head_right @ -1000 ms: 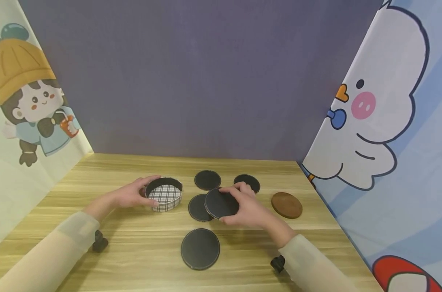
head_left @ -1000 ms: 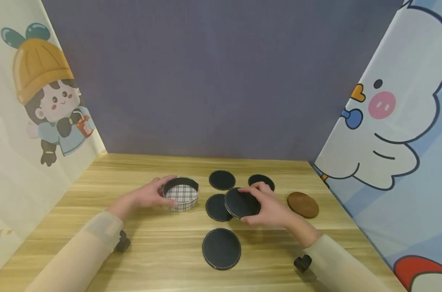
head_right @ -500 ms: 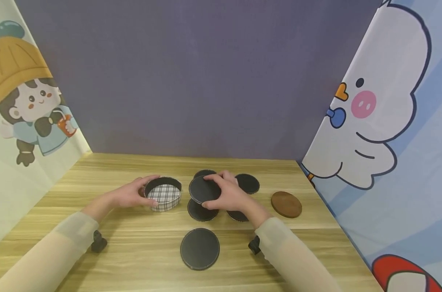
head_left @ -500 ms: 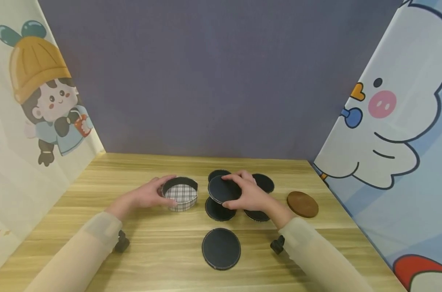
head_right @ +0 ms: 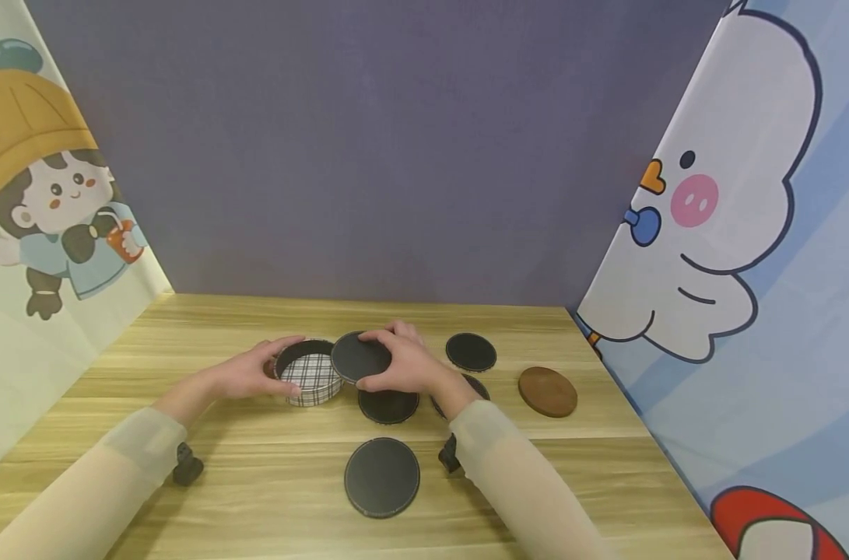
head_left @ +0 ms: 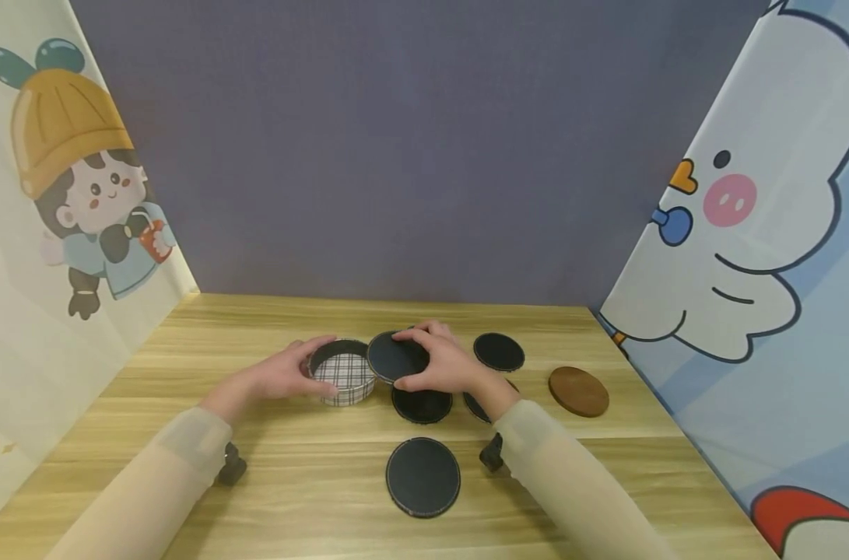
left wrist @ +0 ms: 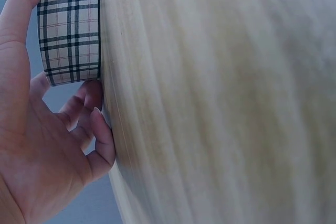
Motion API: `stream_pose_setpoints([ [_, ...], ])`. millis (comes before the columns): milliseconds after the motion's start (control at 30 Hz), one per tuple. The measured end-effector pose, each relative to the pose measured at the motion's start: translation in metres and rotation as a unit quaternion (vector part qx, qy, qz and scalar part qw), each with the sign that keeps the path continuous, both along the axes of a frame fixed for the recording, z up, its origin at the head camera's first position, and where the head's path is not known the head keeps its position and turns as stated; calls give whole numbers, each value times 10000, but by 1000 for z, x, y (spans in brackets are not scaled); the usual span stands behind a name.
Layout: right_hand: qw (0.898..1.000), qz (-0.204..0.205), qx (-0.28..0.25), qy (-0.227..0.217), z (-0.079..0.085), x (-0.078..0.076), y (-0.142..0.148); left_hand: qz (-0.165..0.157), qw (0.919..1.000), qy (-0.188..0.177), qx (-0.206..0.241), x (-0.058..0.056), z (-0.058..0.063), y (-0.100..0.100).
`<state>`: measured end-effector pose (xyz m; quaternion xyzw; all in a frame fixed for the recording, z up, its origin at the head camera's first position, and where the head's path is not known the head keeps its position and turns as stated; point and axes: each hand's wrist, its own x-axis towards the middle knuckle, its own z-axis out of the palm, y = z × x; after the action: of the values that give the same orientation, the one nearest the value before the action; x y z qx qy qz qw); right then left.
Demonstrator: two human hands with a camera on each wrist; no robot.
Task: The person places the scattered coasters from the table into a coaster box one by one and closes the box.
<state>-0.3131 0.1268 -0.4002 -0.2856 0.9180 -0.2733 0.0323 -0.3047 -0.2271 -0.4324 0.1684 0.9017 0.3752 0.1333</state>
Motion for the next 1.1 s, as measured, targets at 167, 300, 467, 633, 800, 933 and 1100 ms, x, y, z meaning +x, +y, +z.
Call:
stream_pose_setpoints([
  [167, 9997, 141, -89, -160, 2, -3, -19, -5, 10000, 27, 31, -1, -1, 0],
  [300, 9994, 300, -51, -167, 2, -5, -34, 8, 10000, 41, -35, 0, -1, -1],
  [467, 9987, 473, 71, -151, -2, -9, -49, -48, 9999, 71, -96, 0, 0, -1],
  [633, 9985, 490, 184, -168, -6, -12, -62, -138, 9998, 99, -111, 1, 1, -1],
  [800, 9985, 455, 241, -171, -9, -15, -72, -143, 9999, 37, -55, 0, 1, -1],
  [933, 9985, 445, 264, -187, -11, -17, -78, -136, 9999, 34, -77, 0, 1, -1],
  [1100, 9981, 432, 397, -189, -15, -20, -82, -153, 9997, 98, -133, -1, -1, -1],
])
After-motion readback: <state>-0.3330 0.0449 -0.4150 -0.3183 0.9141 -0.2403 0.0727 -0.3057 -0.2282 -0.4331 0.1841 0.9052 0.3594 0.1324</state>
